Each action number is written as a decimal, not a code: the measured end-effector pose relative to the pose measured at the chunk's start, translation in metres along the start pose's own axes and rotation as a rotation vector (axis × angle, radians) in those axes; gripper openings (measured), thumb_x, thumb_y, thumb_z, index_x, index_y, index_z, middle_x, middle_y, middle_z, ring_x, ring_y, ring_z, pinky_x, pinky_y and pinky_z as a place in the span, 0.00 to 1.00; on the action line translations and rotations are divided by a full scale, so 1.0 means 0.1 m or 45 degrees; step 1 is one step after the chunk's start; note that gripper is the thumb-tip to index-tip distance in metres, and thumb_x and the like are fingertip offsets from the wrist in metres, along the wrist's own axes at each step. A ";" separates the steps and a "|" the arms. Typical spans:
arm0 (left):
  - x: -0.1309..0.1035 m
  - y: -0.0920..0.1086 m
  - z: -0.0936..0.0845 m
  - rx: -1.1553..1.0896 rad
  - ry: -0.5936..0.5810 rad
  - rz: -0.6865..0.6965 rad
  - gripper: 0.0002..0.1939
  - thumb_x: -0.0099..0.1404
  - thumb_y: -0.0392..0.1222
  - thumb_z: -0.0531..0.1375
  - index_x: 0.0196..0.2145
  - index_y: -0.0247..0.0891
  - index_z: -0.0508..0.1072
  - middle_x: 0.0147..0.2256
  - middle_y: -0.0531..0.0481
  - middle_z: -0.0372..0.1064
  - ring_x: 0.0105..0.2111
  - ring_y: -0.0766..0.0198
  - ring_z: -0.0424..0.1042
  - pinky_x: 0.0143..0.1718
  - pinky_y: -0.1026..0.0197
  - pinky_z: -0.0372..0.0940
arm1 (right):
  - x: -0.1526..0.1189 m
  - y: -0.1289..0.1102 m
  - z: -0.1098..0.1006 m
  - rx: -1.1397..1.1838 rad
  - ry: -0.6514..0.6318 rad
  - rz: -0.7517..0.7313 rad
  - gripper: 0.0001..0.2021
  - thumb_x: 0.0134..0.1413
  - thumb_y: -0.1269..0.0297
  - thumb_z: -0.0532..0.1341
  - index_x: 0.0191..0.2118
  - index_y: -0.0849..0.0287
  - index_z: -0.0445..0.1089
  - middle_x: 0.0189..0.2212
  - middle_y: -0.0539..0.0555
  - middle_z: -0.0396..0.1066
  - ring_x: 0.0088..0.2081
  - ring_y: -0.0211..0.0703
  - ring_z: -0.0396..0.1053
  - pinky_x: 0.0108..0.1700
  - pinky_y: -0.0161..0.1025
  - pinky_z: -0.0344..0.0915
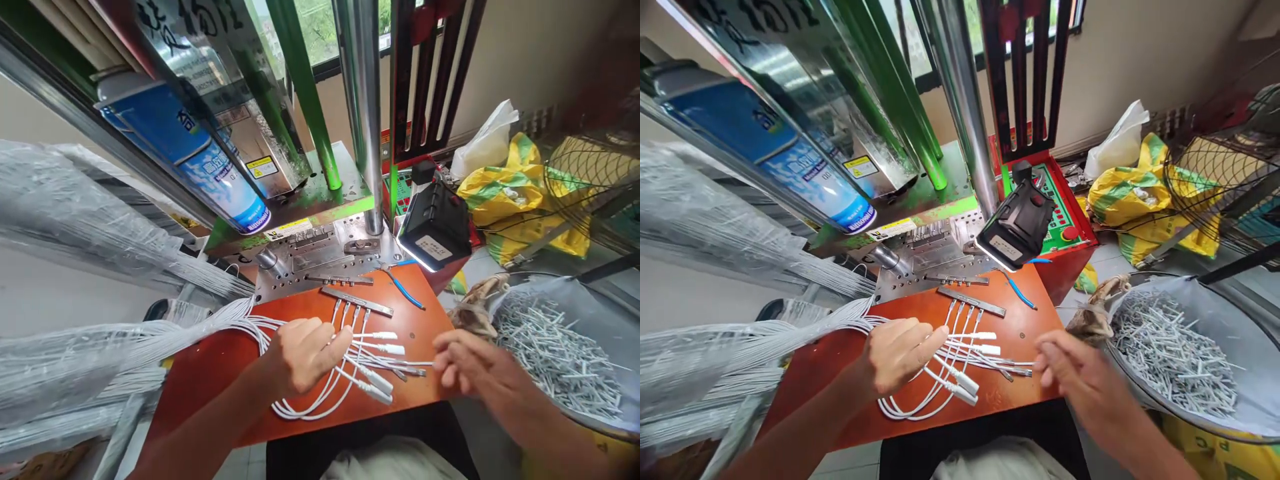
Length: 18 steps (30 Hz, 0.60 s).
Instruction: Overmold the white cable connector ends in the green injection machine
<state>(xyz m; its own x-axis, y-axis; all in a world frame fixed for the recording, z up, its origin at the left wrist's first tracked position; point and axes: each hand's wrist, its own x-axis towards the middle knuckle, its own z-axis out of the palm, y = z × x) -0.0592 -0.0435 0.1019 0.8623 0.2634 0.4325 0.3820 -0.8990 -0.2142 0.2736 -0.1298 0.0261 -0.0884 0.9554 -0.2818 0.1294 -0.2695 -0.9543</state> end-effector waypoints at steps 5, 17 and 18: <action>0.03 0.03 -0.08 0.035 -0.015 0.046 0.18 0.69 0.31 0.58 0.56 0.27 0.67 0.32 0.48 0.72 0.25 0.64 0.65 0.25 0.58 0.56 | 0.16 -0.35 0.65 0.182 -0.284 -0.013 0.27 0.69 0.40 0.54 0.27 0.58 0.64 0.22 0.48 0.64 0.25 0.35 0.59 0.28 0.35 0.55; 0.05 0.12 -0.13 0.014 0.040 0.073 0.16 0.71 0.33 0.55 0.55 0.26 0.68 0.36 0.42 0.75 0.30 0.60 0.72 0.27 0.56 0.62 | 0.20 -0.47 0.76 0.515 -0.189 0.037 0.23 0.64 0.40 0.61 0.34 0.59 0.68 0.29 0.49 0.66 0.27 0.35 0.62 0.28 0.34 0.60; 0.05 0.14 -0.13 0.019 0.035 0.073 0.17 0.71 0.33 0.55 0.56 0.26 0.68 0.36 0.42 0.75 0.29 0.60 0.72 0.27 0.56 0.62 | 0.20 -0.50 0.78 0.490 -0.156 0.000 0.23 0.64 0.41 0.61 0.33 0.59 0.67 0.28 0.49 0.64 0.26 0.34 0.61 0.27 0.33 0.59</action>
<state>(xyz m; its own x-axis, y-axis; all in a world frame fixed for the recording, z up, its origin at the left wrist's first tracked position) -0.0534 -0.0596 0.1121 0.8734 0.2019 0.4431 0.3377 -0.9068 -0.2524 0.1887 -0.1067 0.0606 -0.2087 0.9400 -0.2697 -0.2477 -0.3176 -0.9153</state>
